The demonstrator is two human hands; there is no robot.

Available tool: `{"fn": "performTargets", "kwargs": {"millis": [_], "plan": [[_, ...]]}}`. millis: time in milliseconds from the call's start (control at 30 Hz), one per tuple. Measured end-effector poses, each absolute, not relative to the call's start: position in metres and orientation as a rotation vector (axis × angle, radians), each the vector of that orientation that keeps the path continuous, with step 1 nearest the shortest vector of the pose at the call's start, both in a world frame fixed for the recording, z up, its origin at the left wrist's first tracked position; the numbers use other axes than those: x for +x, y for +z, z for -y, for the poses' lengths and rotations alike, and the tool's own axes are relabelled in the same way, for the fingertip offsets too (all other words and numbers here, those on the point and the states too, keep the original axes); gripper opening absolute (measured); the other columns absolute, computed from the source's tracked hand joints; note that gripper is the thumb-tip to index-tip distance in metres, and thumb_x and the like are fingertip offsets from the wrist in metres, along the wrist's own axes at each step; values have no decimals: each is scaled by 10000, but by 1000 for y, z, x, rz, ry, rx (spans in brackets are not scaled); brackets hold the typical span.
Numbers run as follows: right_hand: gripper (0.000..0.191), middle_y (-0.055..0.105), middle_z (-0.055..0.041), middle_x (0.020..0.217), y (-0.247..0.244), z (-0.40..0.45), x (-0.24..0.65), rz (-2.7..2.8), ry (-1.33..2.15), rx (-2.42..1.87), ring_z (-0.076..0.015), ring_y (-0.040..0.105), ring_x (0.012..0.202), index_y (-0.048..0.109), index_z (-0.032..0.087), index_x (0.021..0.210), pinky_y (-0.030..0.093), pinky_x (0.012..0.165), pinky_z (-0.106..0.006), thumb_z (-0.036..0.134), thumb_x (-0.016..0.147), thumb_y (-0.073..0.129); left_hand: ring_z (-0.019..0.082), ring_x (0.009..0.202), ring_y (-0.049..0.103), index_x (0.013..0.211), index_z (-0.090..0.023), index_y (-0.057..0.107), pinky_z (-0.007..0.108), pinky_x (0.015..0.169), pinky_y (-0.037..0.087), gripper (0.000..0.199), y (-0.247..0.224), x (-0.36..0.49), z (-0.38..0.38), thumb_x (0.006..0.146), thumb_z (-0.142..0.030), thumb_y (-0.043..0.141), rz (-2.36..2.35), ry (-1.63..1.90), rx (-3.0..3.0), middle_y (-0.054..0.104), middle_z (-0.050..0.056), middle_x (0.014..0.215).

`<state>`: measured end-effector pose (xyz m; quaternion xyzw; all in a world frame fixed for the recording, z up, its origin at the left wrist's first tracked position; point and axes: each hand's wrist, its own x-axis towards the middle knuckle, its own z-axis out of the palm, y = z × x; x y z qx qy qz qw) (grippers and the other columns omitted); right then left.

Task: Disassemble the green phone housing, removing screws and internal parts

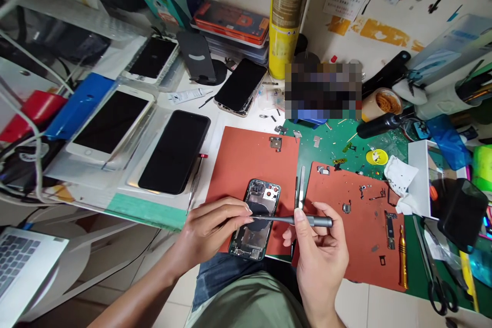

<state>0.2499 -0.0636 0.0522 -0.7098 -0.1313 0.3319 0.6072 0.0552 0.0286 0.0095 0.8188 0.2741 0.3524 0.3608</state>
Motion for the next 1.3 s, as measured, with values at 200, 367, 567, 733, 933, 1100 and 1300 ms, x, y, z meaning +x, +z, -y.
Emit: {"fn": "performTargets", "kwargs": {"millis": [200,367,567,733,933,1100,1300], "plan": [[489,642,73,593,54,62,249,307,770,-1632,-137,658,492,675,236,1195,580,572,-251,416,831,946,131,986,776,1122,-186,705,205,918,624,141,10,56,-29,1026,-85,685,-701,915,2071,804,23,1026],[493,662,63,596,54,63,248,312,757,-1647,-144,665,494,673,232,1197,587,561,-256,422,832,946,135,957,781,1113,-198,723,218,898,636,143,11,57,-29,1034,-90,673,-708,913,2061,806,18,1010],[527,719,32,642,56,64,248,325,706,-1669,-160,680,494,670,227,1214,599,523,-268,419,817,958,147,952,787,1109,-202,726,239,896,645,145,11,57,-29,1054,-97,641,-707,899,2070,803,23,993],[548,728,22,649,56,66,247,349,663,-1713,-175,697,503,674,221,1207,605,515,-275,439,799,967,144,977,781,1118,-194,722,234,927,635,148,8,56,-28,1041,-85,660,-699,905,2078,805,24,1021],[550,739,14,664,56,68,245,365,614,-1756,-174,706,511,684,219,1193,608,538,-269,447,785,975,143,984,774,1131,-192,721,237,933,633,166,6,55,-27,1034,-71,661,-697,905,2091,804,23,1025],[579,748,8,678,58,68,242,354,589,-1772,-186,721,511,689,212,1202,614,532,-273,449,764,986,147,982,782,1129,-205,742,245,926,647,181,7,55,-28,1039,-77,650,-693,896,2091,808,24,1027],[586,773,-7,701,60,68,239,361,537,-1786,-185,726,495,690,207,1185,620,521,-255,437,742,997,144,947,785,1122,-200,746,240,909,648,173,10,57,-29,1042,-83,647,-698,901,2084,811,24,1013]]}}
